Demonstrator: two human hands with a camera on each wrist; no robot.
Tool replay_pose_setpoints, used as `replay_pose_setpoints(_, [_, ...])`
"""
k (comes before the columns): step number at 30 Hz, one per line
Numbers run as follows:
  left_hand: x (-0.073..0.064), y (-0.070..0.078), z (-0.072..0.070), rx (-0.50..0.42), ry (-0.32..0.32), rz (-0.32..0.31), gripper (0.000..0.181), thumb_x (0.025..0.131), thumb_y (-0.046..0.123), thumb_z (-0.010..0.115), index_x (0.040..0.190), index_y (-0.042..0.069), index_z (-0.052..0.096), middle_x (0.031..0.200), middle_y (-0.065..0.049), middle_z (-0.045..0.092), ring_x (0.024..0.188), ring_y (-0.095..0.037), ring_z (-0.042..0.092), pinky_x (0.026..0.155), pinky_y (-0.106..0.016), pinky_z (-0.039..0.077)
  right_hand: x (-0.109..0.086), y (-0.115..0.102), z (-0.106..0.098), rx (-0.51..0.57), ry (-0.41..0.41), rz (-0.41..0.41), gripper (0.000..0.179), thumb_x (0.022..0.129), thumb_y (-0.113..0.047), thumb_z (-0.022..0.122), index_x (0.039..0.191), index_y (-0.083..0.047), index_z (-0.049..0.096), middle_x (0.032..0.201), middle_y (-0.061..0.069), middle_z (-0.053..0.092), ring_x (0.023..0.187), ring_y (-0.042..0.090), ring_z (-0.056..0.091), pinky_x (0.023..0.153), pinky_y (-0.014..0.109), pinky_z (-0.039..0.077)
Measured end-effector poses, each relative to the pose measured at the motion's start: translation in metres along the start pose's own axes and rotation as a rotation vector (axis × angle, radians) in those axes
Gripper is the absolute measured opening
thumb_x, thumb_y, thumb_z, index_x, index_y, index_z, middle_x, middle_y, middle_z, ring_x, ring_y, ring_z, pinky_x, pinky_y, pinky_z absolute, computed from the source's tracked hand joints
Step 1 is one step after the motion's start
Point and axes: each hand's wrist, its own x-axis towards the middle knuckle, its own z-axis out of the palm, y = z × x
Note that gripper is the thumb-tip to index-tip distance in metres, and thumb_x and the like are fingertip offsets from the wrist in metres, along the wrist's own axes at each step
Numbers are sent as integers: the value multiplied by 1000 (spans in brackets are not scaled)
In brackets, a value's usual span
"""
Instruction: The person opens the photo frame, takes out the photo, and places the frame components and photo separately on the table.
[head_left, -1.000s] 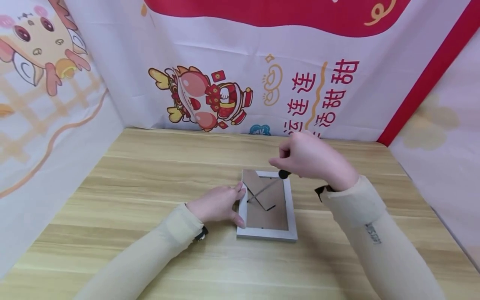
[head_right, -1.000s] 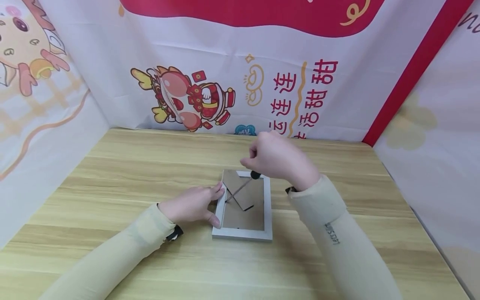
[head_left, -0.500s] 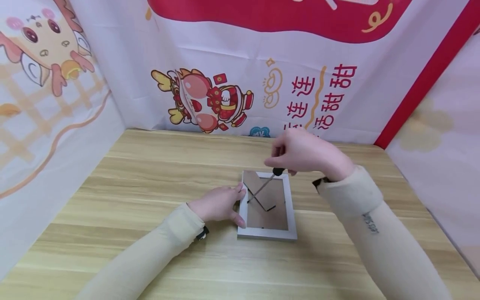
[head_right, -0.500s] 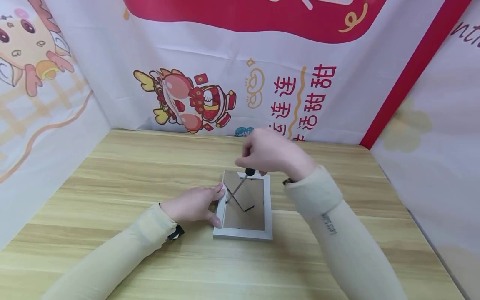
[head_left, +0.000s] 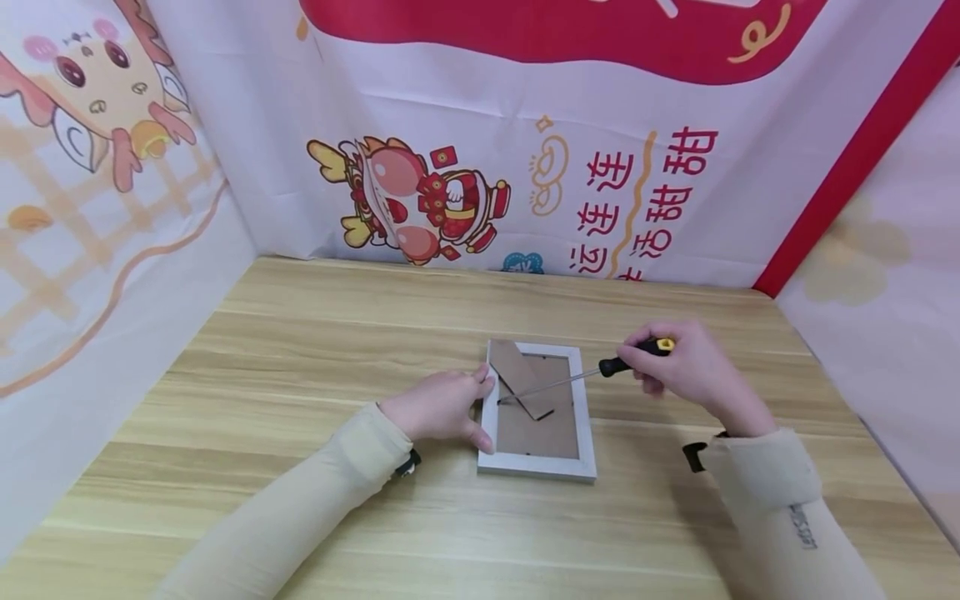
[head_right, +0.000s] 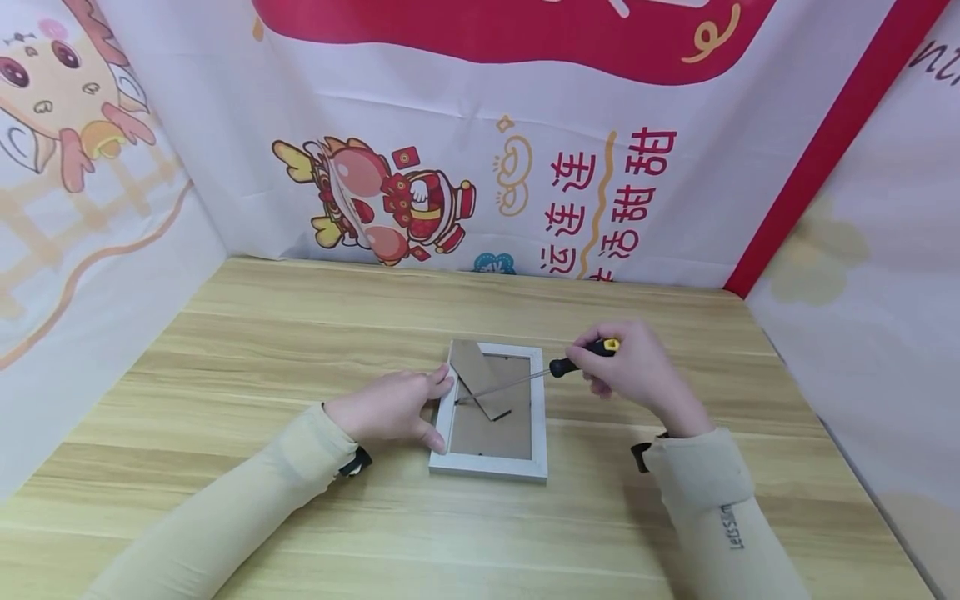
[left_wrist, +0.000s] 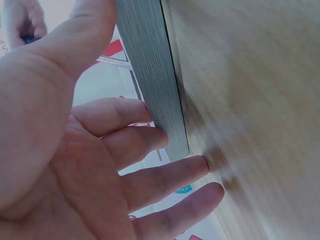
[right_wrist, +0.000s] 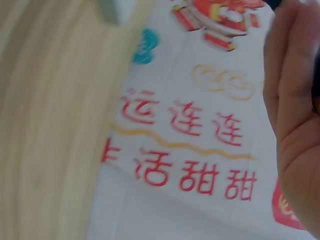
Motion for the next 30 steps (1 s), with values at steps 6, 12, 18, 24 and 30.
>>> replay_pose_setpoints(6, [0,-1,0,14,1,-11,102,71,53,81,146,-5,42,152,-27,31,133,-39,43,109,-42,37,-4,7,1,-79,27,-63,24,91,-33,74,95,-9,70,58,12,55,43,20,50,41,32,45])
replay_pose_setpoints(12, [-1,-1,-2,7,3,-2,101,72,51,82,145,-6,42,152,-27,31,133,-39,44,109,-41,38,-1,-14,3,-237,20,-130,18,91,-32,74,92,-14,71,70,7,62,48,20,54,45,32,48])
replay_pose_setpoints(18, [0,-1,-3,13,2,1,100,73,51,82,145,-6,43,152,-28,31,132,-39,45,109,-41,38,11,-54,7,-404,-8,-188,11,90,-25,74,86,-14,72,78,3,64,54,19,53,50,32,47])
replay_pose_setpoints(24, [2,-1,1,4,-12,-10,102,72,52,81,146,-5,42,153,-27,30,133,-38,44,110,-40,37,20,-93,17,-540,-38,-277,12,87,-20,74,76,-16,70,66,-3,61,55,15,50,55,32,43])
replay_pose_setpoints(30, [2,-2,3,-12,-4,-15,101,70,51,82,145,-5,44,153,-26,31,131,-36,47,109,-39,38,27,-121,28,-612,-96,-286,14,87,-20,72,74,-15,69,61,-1,56,50,15,48,53,32,41])
